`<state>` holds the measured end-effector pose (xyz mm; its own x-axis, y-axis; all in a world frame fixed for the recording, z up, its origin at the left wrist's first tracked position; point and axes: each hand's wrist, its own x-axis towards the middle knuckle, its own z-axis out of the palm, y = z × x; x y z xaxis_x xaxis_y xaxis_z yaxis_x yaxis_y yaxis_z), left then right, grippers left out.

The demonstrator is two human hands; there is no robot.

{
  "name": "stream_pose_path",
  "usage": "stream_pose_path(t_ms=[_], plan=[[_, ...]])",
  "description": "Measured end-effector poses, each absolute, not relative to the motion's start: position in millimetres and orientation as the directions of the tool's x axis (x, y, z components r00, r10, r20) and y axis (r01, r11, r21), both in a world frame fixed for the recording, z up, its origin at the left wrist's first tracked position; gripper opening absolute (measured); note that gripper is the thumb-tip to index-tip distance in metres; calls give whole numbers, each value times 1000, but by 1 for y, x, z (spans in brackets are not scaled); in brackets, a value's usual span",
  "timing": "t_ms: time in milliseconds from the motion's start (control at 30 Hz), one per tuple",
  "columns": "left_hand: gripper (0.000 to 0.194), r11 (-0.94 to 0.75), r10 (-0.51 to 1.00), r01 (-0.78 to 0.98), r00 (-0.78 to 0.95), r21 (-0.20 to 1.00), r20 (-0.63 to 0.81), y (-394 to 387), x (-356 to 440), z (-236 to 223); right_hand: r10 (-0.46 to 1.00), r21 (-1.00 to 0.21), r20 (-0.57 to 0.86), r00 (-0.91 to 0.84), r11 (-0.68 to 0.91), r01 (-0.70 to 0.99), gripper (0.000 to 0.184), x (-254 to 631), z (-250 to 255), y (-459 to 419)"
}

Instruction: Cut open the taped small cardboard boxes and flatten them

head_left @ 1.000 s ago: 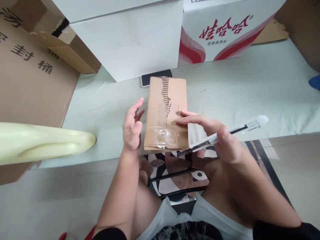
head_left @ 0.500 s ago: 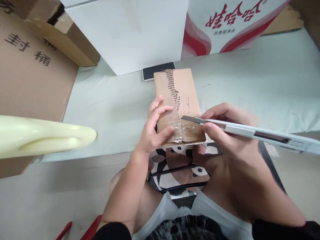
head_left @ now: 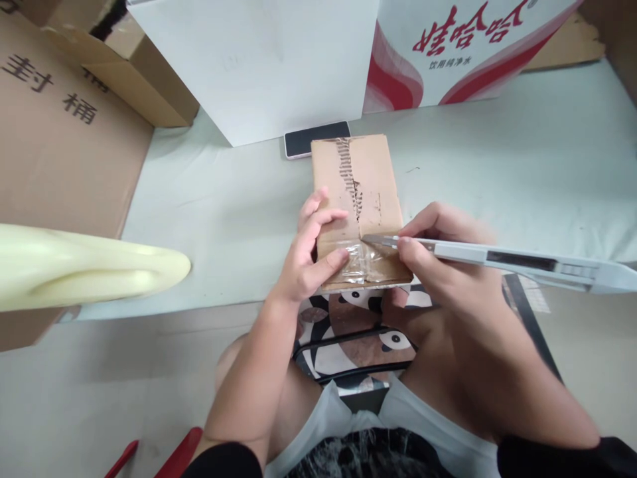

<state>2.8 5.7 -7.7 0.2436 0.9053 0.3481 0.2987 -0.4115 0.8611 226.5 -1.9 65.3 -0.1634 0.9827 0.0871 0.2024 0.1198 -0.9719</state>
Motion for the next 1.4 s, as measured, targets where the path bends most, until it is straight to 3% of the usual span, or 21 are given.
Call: stream_pose_path(t_ms=[433, 700, 1100, 1400], plan=[[49, -431, 899, 313, 233, 846, 372, 7, 2, -9, 990, -974, 90, -108, 110, 197, 25, 223, 65, 2], [52, -418, 903, 304, 241, 856, 355, 7, 2, -9, 982, -963, 107, -156, 141, 228, 27, 226, 63, 3], [50, -441, 894, 315, 241, 840, 379, 9, 1, -10, 981, -988, 8, -193, 37, 149, 26, 227, 62, 6], [50, -446, 891, 292, 239, 846, 387, 9, 2, -12, 978, -974, 36, -205, 80, 210, 22, 227, 64, 7]])
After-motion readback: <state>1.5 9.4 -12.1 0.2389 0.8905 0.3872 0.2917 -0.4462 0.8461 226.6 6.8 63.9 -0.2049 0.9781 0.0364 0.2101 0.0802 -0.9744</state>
